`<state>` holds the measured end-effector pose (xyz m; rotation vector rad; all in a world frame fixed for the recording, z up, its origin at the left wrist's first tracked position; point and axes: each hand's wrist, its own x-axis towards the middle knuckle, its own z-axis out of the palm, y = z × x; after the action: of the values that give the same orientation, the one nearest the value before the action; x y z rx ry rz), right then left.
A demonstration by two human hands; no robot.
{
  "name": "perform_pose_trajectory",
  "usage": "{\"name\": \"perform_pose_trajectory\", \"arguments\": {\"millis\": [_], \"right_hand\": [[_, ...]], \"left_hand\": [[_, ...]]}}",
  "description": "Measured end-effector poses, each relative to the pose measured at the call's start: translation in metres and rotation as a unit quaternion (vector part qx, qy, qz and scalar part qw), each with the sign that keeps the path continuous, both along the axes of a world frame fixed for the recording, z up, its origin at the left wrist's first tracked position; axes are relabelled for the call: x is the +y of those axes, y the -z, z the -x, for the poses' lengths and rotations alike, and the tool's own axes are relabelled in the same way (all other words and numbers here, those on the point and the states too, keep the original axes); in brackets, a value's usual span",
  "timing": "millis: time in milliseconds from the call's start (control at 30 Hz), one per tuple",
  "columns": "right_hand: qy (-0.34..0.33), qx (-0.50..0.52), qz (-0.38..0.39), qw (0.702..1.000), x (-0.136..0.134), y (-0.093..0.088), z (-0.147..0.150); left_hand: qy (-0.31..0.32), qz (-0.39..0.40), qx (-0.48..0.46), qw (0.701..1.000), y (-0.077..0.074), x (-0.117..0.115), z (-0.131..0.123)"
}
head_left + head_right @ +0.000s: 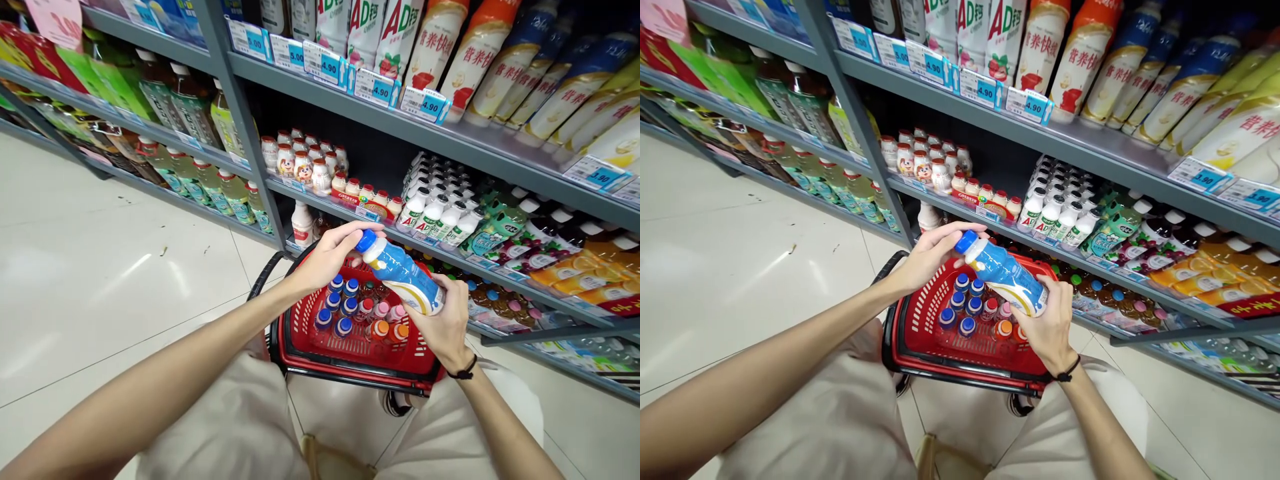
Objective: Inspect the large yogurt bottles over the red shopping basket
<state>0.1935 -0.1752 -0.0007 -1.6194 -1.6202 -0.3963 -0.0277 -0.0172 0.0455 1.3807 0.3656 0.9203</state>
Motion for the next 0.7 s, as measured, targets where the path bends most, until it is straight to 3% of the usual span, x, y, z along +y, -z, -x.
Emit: {"name": "perform_pose_trajectory", "arguments": {"millis": [100, 167, 267, 367, 467, 567, 633, 700], "right_hand": [[-0.004, 0.018, 0.004, 1.0, 0.001, 0.0, -0.002], [-0.014, 0.09, 0.043, 0.995, 0.0, 0.002, 0.0], [-0.073, 0.266, 0.142, 0.951, -0.002, 0.005, 0.007], [-0.155, 0.469, 0.227, 0.839, -0.004, 0.007, 0.016], [-0.183, 0.651, 0.279, 0.682, -0.005, 0.007, 0.023], [-0.215, 0.735, 0.347, 0.541, -0.005, 0.006, 0.025], [-0.245, 0.743, 0.386, 0.488, -0.006, 0.007, 0.023], [-0.26, 0.739, 0.41, 0.466, -0.009, 0.008, 0.02]], "left_hand": [[0.005, 0.0, -0.004, 1.0, -0.001, -0.002, 0.0], [0.011, 0.003, -0.006, 1.0, -0.001, -0.002, 0.0], [0.017, 0.028, -0.013, 0.999, -0.001, 0.0, 0.001], [0.018, 0.069, -0.021, 0.997, -0.002, 0.001, 0.002], [0.024, 0.103, -0.026, 0.994, -0.004, 0.001, 0.003], [0.031, 0.119, -0.029, 0.992, -0.005, -0.002, 0.001], [0.039, 0.12, -0.027, 0.992, -0.004, -0.004, -0.001], [0.049, 0.117, -0.016, 0.992, -0.004, -0.005, -0.004]]}}
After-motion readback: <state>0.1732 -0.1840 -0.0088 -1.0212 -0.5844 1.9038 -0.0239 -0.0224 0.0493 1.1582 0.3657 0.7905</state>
